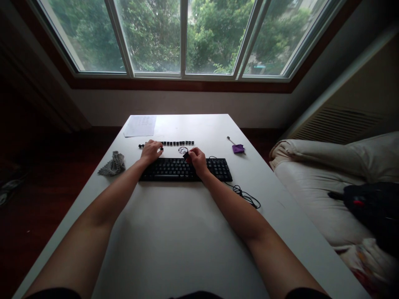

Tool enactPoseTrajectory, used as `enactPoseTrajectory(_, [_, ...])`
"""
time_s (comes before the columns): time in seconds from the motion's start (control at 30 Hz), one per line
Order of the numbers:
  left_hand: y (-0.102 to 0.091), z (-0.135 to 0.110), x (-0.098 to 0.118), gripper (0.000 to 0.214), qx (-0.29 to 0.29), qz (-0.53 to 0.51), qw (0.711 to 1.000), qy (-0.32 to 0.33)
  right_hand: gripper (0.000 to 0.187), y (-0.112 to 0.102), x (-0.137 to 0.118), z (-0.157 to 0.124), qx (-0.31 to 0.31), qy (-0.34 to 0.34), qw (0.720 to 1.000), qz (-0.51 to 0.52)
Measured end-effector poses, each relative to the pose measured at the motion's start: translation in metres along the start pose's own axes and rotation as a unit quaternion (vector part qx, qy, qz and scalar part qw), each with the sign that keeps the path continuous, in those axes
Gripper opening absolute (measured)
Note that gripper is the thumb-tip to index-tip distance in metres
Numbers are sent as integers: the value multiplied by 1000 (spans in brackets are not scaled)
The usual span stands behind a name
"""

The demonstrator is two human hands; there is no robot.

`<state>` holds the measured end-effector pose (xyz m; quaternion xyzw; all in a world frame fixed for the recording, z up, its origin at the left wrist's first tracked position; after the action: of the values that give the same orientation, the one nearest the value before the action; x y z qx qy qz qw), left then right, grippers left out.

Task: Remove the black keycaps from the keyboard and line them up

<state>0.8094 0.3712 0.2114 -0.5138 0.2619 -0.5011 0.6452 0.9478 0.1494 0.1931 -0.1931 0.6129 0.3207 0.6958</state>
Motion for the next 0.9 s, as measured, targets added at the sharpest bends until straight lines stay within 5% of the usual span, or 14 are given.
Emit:
enactPoseTrajectory(0.5, [29,43,-20,19,-32,43,996,-65,16,-2,5,5,-8,1,1000,11])
enactPoseTrajectory(0.9, [33,36,-23,23,-31,17,996,-81,16,0,4,3,-4,-7,1000,9])
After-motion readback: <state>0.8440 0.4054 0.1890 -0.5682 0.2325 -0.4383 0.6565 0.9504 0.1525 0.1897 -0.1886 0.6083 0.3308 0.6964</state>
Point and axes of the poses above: each hand's wrist, its own z-axis towards the middle knuckle, its own y-axis out of the palm, x = y × z, the point moved 6 cm from there along z, towards the middle knuckle, and after that the axes turned 2 degrees about -x, right-handed, at the moved point
